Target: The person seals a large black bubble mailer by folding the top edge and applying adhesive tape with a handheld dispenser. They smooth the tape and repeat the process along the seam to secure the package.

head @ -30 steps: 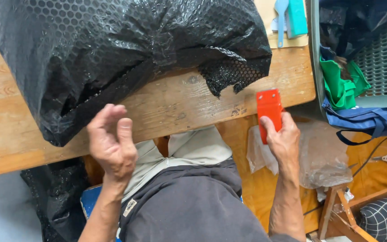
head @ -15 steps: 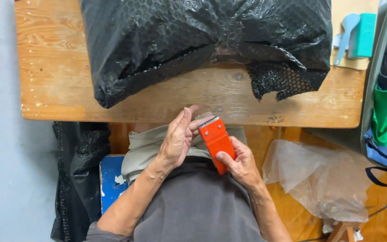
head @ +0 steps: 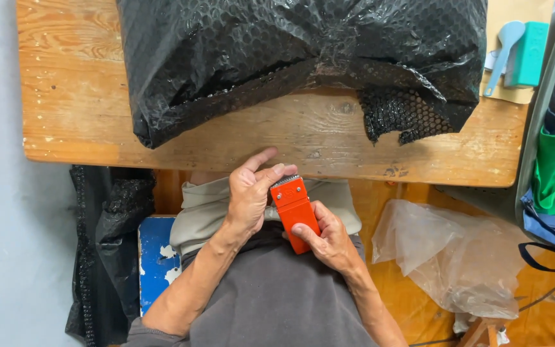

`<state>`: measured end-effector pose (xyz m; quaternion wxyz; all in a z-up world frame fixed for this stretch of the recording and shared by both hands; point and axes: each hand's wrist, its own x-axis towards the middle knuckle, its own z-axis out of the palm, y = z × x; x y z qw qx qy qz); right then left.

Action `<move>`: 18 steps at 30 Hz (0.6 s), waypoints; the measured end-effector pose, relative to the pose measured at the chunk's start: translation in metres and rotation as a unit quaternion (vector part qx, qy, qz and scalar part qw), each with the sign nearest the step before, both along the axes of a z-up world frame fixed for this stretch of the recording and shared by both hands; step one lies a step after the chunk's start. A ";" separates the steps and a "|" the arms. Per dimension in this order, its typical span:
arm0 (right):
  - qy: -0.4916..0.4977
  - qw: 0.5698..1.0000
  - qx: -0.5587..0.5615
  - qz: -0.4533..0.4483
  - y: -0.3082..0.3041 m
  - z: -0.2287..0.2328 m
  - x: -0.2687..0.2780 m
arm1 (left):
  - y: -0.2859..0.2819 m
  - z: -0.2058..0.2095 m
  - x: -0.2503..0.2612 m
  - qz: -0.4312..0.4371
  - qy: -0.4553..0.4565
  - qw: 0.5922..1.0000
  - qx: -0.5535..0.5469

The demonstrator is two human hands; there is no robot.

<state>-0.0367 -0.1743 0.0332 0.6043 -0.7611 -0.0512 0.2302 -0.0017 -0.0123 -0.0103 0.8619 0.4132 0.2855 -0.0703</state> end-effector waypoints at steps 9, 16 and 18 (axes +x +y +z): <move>0.004 0.999 -0.034 -0.028 -0.015 -0.025 -0.008 | -0.010 0.000 -0.009 0.035 -0.042 0.998 0.030; 0.054 0.997 -0.051 -0.033 -0.017 -0.032 -0.013 | -0.012 -0.006 -0.007 0.038 -0.055 0.997 0.028; 0.066 0.995 -0.064 -0.031 -0.016 -0.031 -0.015 | -0.012 -0.013 -0.007 0.058 -0.065 0.995 0.042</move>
